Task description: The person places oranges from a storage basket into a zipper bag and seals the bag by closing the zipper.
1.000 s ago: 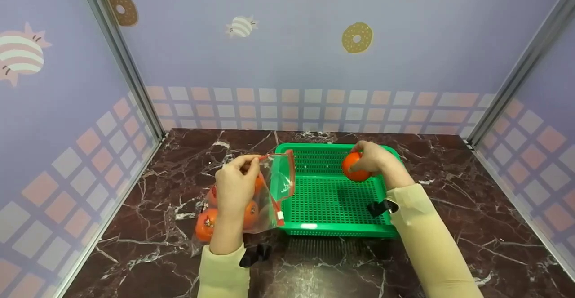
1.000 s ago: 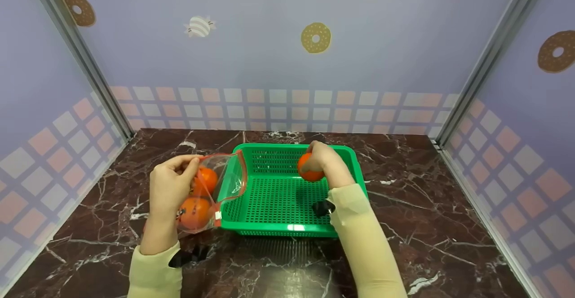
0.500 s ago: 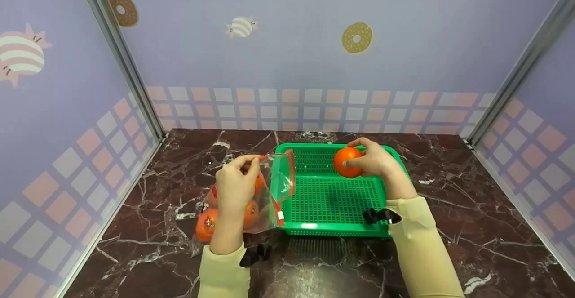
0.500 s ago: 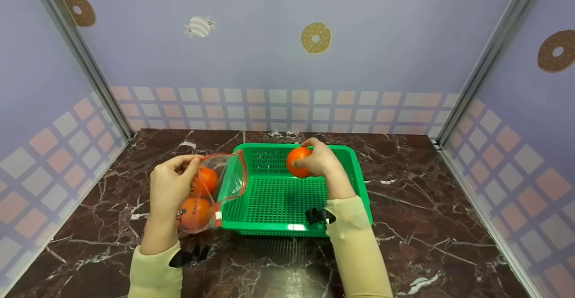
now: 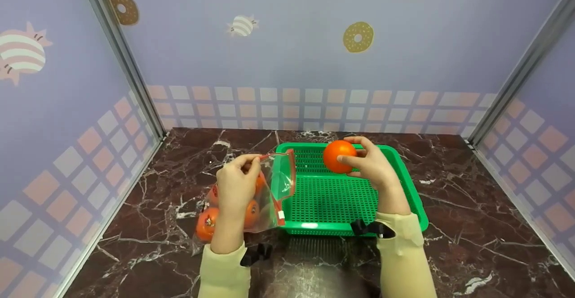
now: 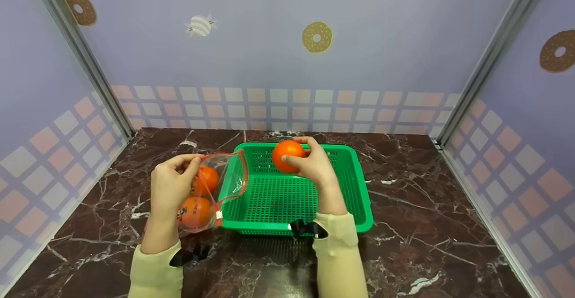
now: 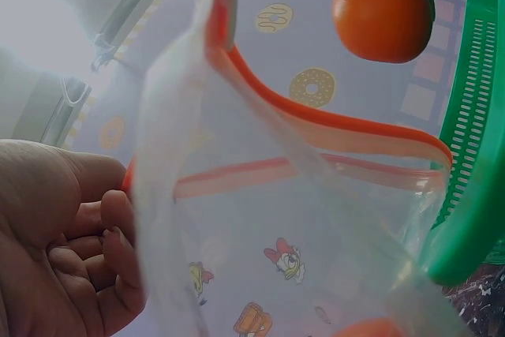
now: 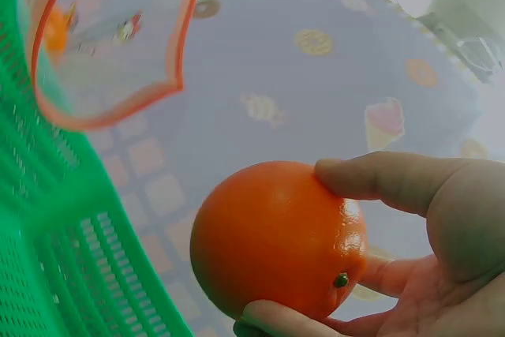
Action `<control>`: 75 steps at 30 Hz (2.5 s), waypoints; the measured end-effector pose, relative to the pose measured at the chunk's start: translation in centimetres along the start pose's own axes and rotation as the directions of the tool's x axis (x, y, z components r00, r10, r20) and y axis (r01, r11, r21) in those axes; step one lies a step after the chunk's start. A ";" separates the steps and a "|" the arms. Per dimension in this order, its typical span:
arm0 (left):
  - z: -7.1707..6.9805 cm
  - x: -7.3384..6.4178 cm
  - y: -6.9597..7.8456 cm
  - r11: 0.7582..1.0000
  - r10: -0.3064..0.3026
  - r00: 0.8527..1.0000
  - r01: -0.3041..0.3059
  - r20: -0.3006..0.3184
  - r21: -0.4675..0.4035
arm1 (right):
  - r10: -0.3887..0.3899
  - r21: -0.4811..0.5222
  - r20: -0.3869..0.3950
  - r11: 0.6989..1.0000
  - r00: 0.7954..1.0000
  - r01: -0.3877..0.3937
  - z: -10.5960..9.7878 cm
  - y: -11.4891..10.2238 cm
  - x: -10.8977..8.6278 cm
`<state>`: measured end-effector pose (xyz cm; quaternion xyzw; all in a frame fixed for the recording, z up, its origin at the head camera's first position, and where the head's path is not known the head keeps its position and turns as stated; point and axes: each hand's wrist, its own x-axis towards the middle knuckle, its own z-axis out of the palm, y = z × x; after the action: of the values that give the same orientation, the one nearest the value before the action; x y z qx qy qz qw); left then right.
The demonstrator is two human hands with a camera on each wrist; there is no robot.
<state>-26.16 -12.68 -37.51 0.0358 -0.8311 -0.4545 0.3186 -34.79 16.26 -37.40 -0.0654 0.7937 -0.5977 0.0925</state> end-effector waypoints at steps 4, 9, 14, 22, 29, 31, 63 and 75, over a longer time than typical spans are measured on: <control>0.1 0.1 -0.1 1.000 0.005 1.000 -0.005 -0.006 0.002 | -0.015 0.074 0.002 0.997 1.000 0.015 0.6 0.1 -0.5; 0.1 0.1 -0.1 1.000 0.020 1.000 -0.020 -0.008 -0.007 | -0.037 0.153 0.012 0.988 0.999 0.035 1.3 0.3 -1.1; 0.1 0.1 0.0 0.999 0.037 0.999 -0.038 -0.011 -0.011 | -0.059 0.199 0.040 0.979 0.997 0.050 1.9 0.6 -1.4; 0.2 0.1 -0.2 0.999 0.038 0.999 -0.038 -0.015 -0.012 | -0.084 0.219 0.096 0.974 0.992 0.062 3.6 0.5 -1.7; 0.2 0.1 -0.2 0.999 0.034 0.999 -0.034 -0.021 -0.005 | -0.103 0.201 0.162 0.977 0.981 0.070 5.7 0.0 -2.5; 0.2 0.1 -0.2 0.999 0.040 0.999 -0.040 -0.024 -0.008 | -0.110 0.199 0.181 0.977 0.977 0.073 6.3 -0.1 -2.7; 0.2 -0.2 0.2 1.000 -0.008 1.000 0.008 0.025 -0.021 | -0.176 0.124 0.337 0.982 0.925 0.142 12.1 0.1 -3.0; 0.2 -0.1 0.3 0.999 -0.033 0.999 0.033 0.035 -0.011 | -0.195 0.146 0.316 0.977 0.929 0.156 11.6 -0.2 -3.4</control>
<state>-26.09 -12.35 -37.44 0.0397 -0.8332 -0.4651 0.2966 -28.89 6.08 -40.12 -0.2292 0.7213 -0.6303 0.1731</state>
